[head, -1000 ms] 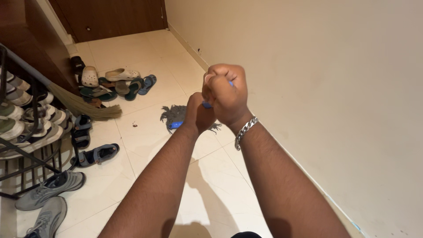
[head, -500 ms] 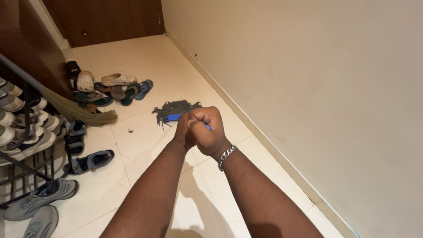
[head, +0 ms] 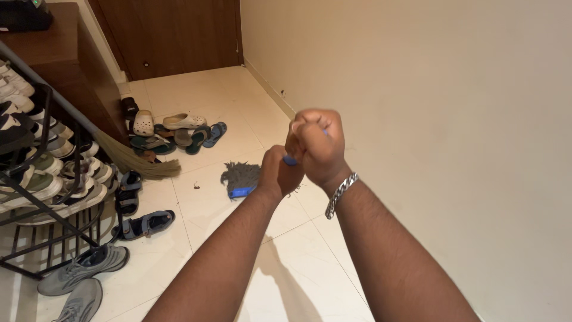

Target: The person holds a mop with both hands and moves the mop head back and forth across a tiled floor to clean the area near a doorway and shoe rack.

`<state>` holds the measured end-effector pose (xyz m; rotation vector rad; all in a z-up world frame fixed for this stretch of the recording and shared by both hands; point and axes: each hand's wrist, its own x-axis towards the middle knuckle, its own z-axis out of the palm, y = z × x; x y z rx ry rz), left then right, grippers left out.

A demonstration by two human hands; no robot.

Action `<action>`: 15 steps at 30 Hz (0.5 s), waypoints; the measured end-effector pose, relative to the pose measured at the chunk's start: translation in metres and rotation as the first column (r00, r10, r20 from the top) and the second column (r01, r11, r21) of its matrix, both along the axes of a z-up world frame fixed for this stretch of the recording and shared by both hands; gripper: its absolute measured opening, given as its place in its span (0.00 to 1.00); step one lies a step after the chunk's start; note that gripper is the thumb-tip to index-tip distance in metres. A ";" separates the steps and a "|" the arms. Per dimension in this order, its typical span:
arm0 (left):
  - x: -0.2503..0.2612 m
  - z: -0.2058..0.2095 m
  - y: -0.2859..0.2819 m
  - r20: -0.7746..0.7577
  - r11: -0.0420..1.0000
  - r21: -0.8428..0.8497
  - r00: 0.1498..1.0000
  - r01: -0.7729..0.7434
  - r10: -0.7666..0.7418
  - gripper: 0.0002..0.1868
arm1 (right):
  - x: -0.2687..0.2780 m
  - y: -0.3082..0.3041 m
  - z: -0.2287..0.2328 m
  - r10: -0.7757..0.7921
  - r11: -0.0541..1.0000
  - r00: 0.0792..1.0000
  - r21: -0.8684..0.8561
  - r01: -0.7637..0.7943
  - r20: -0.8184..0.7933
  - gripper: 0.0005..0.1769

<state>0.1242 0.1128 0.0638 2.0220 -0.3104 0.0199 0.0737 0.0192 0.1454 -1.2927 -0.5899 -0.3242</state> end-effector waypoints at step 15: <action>0.015 -0.014 0.055 0.219 0.969 -0.189 0.969 0.156 -0.113 0.14 | 0.007 0.060 0.015 0.026 0.999 0.998 -0.021 -0.024 0.061 0.21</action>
